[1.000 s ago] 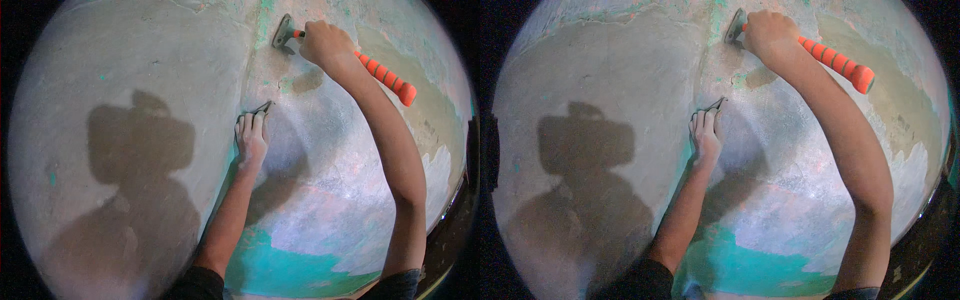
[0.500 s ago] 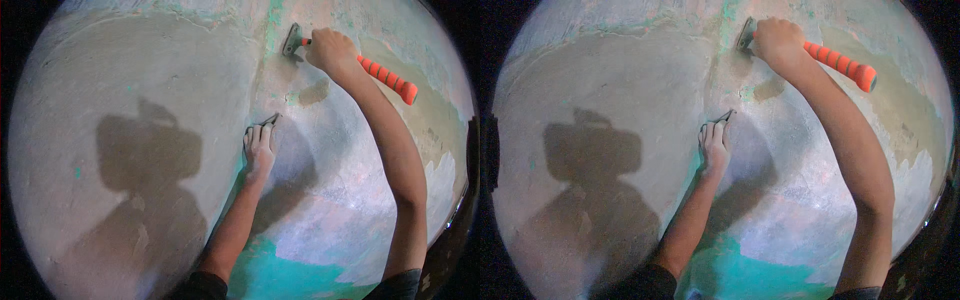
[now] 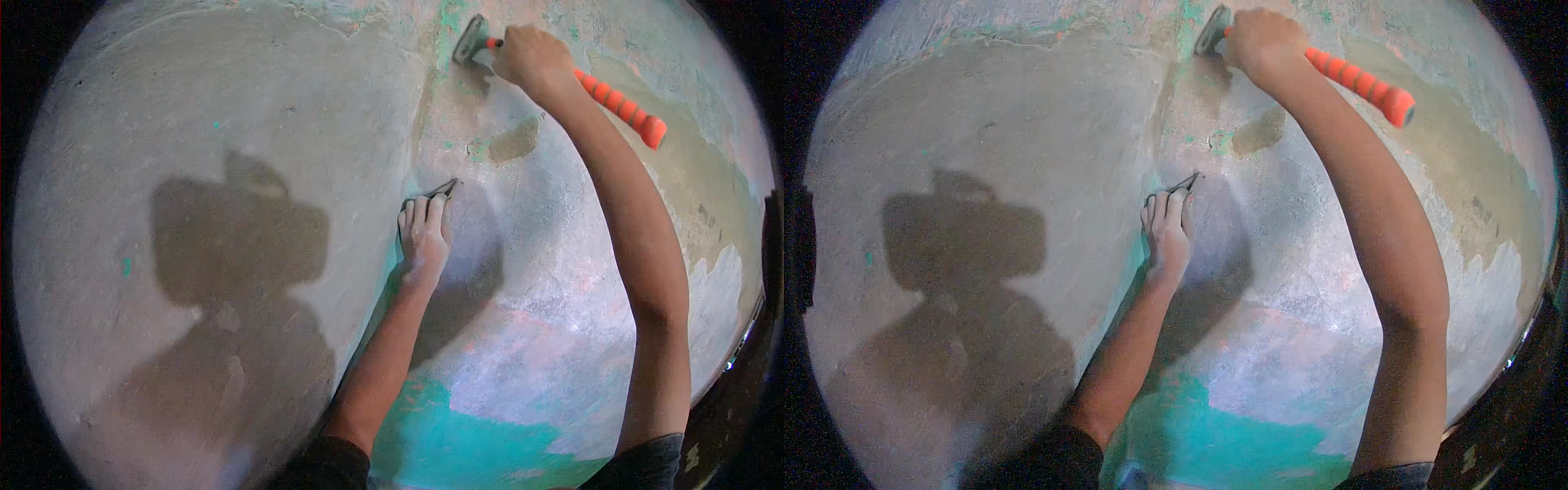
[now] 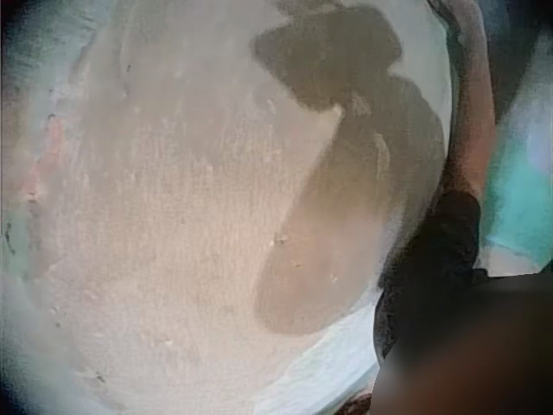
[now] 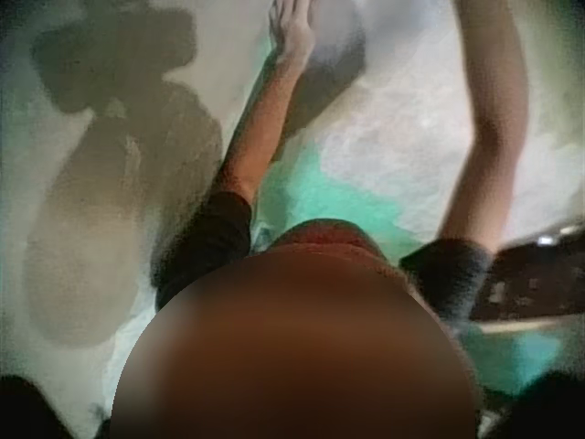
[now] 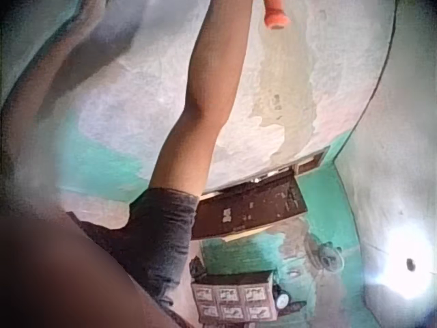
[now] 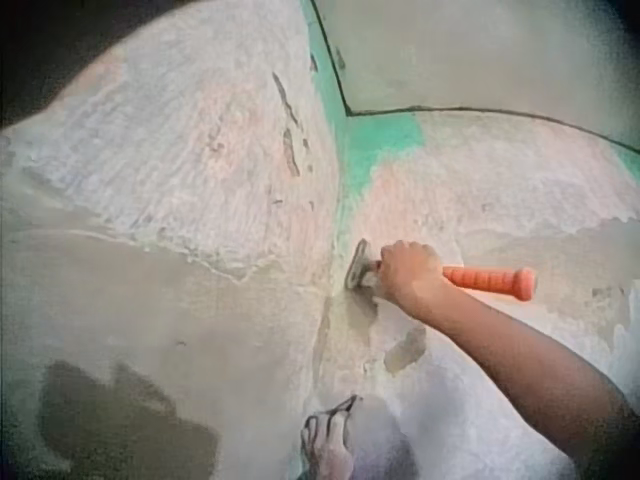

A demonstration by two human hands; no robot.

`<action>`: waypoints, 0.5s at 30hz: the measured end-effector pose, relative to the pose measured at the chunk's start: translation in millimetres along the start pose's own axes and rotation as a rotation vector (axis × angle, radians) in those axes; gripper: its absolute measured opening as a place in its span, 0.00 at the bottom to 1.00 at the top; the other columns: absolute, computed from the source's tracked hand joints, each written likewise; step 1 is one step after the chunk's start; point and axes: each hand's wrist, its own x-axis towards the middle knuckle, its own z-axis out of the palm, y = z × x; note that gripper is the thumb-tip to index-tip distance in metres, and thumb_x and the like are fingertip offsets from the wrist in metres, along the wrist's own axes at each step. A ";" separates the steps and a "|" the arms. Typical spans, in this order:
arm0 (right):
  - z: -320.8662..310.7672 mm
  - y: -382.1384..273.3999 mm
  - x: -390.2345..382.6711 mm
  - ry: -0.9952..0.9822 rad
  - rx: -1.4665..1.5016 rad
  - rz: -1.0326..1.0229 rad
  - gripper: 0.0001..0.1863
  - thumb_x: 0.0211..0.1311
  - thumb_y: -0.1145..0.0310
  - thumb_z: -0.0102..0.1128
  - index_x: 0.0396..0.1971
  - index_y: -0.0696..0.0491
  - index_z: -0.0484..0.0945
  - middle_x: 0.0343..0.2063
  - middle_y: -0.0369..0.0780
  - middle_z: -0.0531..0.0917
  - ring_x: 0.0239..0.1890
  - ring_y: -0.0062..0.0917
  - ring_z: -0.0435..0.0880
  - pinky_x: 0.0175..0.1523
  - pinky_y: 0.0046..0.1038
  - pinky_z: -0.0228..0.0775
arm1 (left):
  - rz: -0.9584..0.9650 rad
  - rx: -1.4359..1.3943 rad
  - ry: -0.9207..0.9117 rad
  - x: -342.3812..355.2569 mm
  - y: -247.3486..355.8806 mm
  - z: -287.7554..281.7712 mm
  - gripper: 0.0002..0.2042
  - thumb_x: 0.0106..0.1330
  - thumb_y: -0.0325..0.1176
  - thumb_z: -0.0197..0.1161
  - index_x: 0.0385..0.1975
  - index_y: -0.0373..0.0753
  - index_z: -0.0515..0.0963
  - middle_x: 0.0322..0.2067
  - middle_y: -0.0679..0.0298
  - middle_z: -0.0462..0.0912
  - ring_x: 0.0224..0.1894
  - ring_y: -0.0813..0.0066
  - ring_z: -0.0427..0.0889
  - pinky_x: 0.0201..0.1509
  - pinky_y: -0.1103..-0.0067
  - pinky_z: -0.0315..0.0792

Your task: Scraping and smoothing a wall surface using hand tools.

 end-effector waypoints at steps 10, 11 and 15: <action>-2.9 -6.4 11.7 0.016 -0.011 0.038 0.18 0.56 0.62 0.55 0.41 0.58 0.82 0.41 0.50 0.84 0.44 0.44 0.84 0.50 0.41 0.77 | 0.003 0.023 0.017 2.3 -0.6 -2.5 0.08 0.64 0.32 0.58 0.40 0.40 0.77 0.31 0.58 0.73 0.37 0.58 0.73 0.41 0.66 0.64; 1.4 -7.4 18.7 0.049 0.058 0.075 0.19 0.56 0.62 0.55 0.42 0.57 0.82 0.41 0.49 0.84 0.45 0.43 0.84 0.50 0.41 0.76 | 0.009 0.028 0.025 3.5 -2.3 -1.3 0.08 0.64 0.32 0.58 0.41 0.40 0.78 0.31 0.58 0.73 0.37 0.58 0.73 0.41 0.66 0.64; 1.3 -9.9 26.7 0.006 0.042 0.042 0.18 0.55 0.62 0.55 0.42 0.57 0.82 0.41 0.49 0.84 0.45 0.43 0.85 0.50 0.41 0.76 | -0.010 0.014 -0.010 0.6 -3.2 -5.5 0.07 0.66 0.32 0.57 0.40 0.38 0.77 0.33 0.55 0.73 0.38 0.55 0.73 0.43 0.65 0.65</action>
